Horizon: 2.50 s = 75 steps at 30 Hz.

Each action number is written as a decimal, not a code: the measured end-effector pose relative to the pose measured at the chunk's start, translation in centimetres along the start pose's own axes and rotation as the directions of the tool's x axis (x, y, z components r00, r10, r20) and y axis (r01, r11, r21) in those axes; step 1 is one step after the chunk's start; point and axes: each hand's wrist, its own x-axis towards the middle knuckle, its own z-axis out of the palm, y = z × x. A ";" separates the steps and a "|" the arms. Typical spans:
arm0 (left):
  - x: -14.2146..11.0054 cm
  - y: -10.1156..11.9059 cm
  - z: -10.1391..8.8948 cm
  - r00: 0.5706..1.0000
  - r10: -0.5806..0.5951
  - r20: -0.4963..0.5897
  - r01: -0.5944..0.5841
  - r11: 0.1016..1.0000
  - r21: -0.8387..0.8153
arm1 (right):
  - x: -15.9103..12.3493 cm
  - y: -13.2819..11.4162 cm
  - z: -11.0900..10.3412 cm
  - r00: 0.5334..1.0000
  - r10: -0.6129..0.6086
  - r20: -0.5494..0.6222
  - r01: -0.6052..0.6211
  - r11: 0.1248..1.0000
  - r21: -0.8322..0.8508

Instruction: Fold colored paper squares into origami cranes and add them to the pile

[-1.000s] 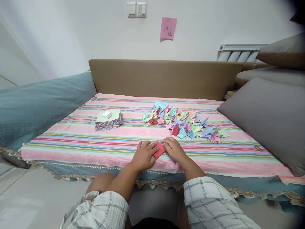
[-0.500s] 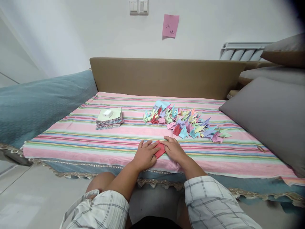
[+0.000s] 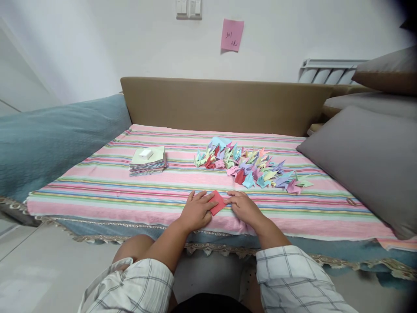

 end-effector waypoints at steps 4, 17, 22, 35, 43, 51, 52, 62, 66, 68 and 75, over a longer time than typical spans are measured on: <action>-0.2 -0.1 0.0 1.000 0.028 -0.014 -0.027 0.999 0.019 | 0.1 -0.1 0.1 1.000 -0.006 -0.015 0.006 1.000 -0.022; -2.1 0.4 -0.6 0.999 -0.024 -0.046 0.027 0.997 0.076 | 0.3 -0.3 0.0 1.000 -0.028 0.003 0.028 0.997 -0.073; -1.8 0.8 0.0 0.994 -0.048 -0.095 0.055 0.996 0.072 | 0.2 -0.7 0.0 1.000 -0.006 -0.019 0.004 0.998 -0.066; -1.7 1.8 0.1 0.985 -0.039 -0.166 0.050 0.997 0.064 | 0.3 -2.6 0.3 0.994 -0.014 -0.110 0.015 1.000 0.011; -1.6 1.7 0.1 0.984 -0.037 -0.175 0.052 0.995 0.086 | 1.5 -2.5 1.9 0.970 0.148 -0.192 -0.096 0.962 0.254; -1.0 1.9 0.6 0.993 -0.020 -0.118 0.028 0.997 0.070 | 3.8 -1.4 2.5 0.946 0.129 -0.296 -0.017 0.936 0.352; -1.0 1.9 0.7 0.993 -0.024 -0.112 0.031 0.997 0.067 | 3.9 -1.3 2.6 0.950 0.084 -0.301 0.012 0.953 0.303; -1.4 1.8 0.8 0.997 -0.030 -0.064 0.032 0.998 0.046 | 4.9 -2.0 2.5 0.977 0.076 -0.199 -0.078 0.997 -0.002; -1.4 1.4 0.5 0.996 -0.068 -0.063 0.069 0.998 0.012 | 4.8 -2.0 2.4 0.980 0.047 -0.194 -0.051 0.999 -0.016; -1.3 1.3 0.3 0.994 -0.093 -0.064 0.092 0.995 -0.023 | 4.5 -1.9 2.4 0.980 0.033 -0.198 -0.037 0.999 -0.016; -0.9 1.0 0.3 0.985 -0.139 -0.104 0.129 0.986 -0.104 | 2.9 -1.8 2.7 0.979 -0.053 -0.197 0.055 0.998 0.001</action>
